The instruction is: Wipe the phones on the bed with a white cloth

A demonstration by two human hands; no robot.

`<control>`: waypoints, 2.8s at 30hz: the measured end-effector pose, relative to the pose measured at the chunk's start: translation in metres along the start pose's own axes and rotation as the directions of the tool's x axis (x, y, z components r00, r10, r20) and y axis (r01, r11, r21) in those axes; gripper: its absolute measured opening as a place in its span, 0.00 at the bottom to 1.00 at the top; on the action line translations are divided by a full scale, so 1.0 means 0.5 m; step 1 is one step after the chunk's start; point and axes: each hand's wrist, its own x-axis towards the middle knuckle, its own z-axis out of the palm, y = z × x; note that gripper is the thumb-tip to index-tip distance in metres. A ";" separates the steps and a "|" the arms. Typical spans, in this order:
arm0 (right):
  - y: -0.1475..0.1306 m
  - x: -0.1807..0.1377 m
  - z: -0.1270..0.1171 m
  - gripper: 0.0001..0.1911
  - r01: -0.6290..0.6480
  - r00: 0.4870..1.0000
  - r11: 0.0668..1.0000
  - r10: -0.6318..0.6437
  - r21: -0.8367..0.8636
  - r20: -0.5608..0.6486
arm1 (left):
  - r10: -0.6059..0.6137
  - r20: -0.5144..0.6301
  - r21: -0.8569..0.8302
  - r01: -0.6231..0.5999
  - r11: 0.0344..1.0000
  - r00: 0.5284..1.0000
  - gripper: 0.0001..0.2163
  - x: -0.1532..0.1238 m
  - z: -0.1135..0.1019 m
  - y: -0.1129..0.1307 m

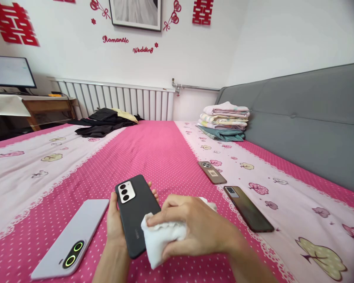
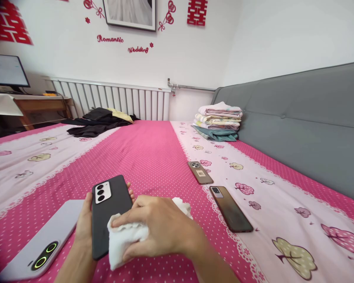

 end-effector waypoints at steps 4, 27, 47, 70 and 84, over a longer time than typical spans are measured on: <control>0.005 -0.003 -0.016 0.28 -0.055 0.998 0.998 0.056 0.024 -0.041 | -0.002 0.154 -0.022 0.006 1.000 0.988 0.30 0.005 -0.017 0.004; 0.019 0.020 -0.005 0.26 -0.215 0.861 0.972 0.232 0.089 -0.453 | -0.164 0.347 -0.070 0.200 0.977 0.923 0.31 -0.003 0.016 -0.037; 0.039 0.024 -0.011 0.23 -0.419 0.671 0.904 0.246 -0.085 -0.699 | -0.342 0.197 -0.012 0.351 0.936 0.919 0.26 -0.011 0.052 -0.090; 0.033 0.026 -0.009 0.24 -0.391 0.743 0.919 0.278 -0.057 -0.609 | -0.324 0.089 0.081 0.317 0.945 0.942 0.23 -0.012 0.055 -0.089; 0.031 0.026 -0.008 0.25 -0.376 0.744 0.926 0.284 -0.028 -0.604 | -0.305 0.093 0.096 0.296 0.950 0.948 0.23 -0.012 0.052 -0.088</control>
